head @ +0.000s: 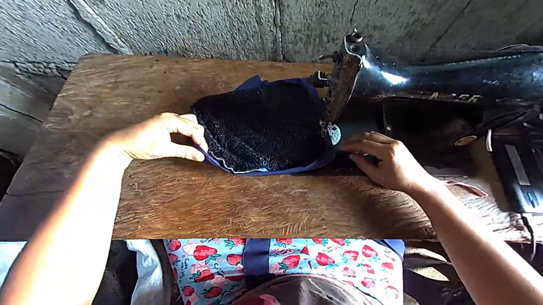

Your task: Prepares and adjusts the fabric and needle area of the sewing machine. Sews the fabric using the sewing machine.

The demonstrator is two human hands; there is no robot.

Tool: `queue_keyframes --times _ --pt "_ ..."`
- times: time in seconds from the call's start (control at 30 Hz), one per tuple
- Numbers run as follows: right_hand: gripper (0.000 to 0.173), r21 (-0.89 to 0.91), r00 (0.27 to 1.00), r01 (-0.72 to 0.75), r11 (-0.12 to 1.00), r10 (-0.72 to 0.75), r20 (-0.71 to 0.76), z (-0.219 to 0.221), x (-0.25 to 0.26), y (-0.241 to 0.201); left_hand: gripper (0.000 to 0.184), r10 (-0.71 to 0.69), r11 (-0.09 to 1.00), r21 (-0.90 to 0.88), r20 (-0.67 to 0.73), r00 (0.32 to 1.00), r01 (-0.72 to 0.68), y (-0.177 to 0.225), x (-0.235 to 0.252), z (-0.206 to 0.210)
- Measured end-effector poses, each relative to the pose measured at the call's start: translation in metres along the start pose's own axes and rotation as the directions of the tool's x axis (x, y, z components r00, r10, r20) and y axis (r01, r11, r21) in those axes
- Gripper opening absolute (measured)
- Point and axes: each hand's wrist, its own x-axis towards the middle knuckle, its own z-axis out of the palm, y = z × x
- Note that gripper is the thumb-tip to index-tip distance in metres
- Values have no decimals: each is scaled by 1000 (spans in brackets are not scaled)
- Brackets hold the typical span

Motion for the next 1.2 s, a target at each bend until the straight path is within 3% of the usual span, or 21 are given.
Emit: queue_keyframes --times 0.17,0.33,0.47,0.53,0.6,0.63,0.73,0.8,0.97,1.07,1.2 --pt "25 45 987 159 986 -160 16 29 20 -12 18 145 981 -88 -266 953 -173 13 9 5" --pt "19 -12 991 128 992 -129 -22 46 31 -20 18 224 892 -285 -396 890 -351 24 27 11" --pt "18 87 994 101 991 -97 -51 42 33 -19 18 173 952 -211 -227 959 -221 24 30 6" --pt "15 115 998 56 992 -54 -15 33 33 -17 18 18 1000 -22 -121 992 -21 18 24 3" --pt "20 102 1000 -7 995 7 5 19 29 -13 18 -228 956 172 -66 971 236 15 19 9" --pt "23 84 999 -32 996 33 -11 12 27 -10 24 -283 924 243 -83 956 295 17 19 17" --pt "22 76 997 -58 995 61 -43 -3 18 3 29 -185 920 295 -253 950 258 37 31 61" --pt "20 136 999 -49 989 47 20 -6 18 7 30 -220 931 211 -327 919 298 66 55 95" --pt "25 239 966 -10 971 -53 254 2 38 8 53 -348 923 58 -298 889 381 96 110 150" --pt "27 225 935 -19 974 -62 349 3 49 10 40 -340 922 45 -378 861 384 101 122 164" --pt "19 238 933 42 970 -123 339 3 54 19 14 -321 926 46 -419 849 374 101 127 175"
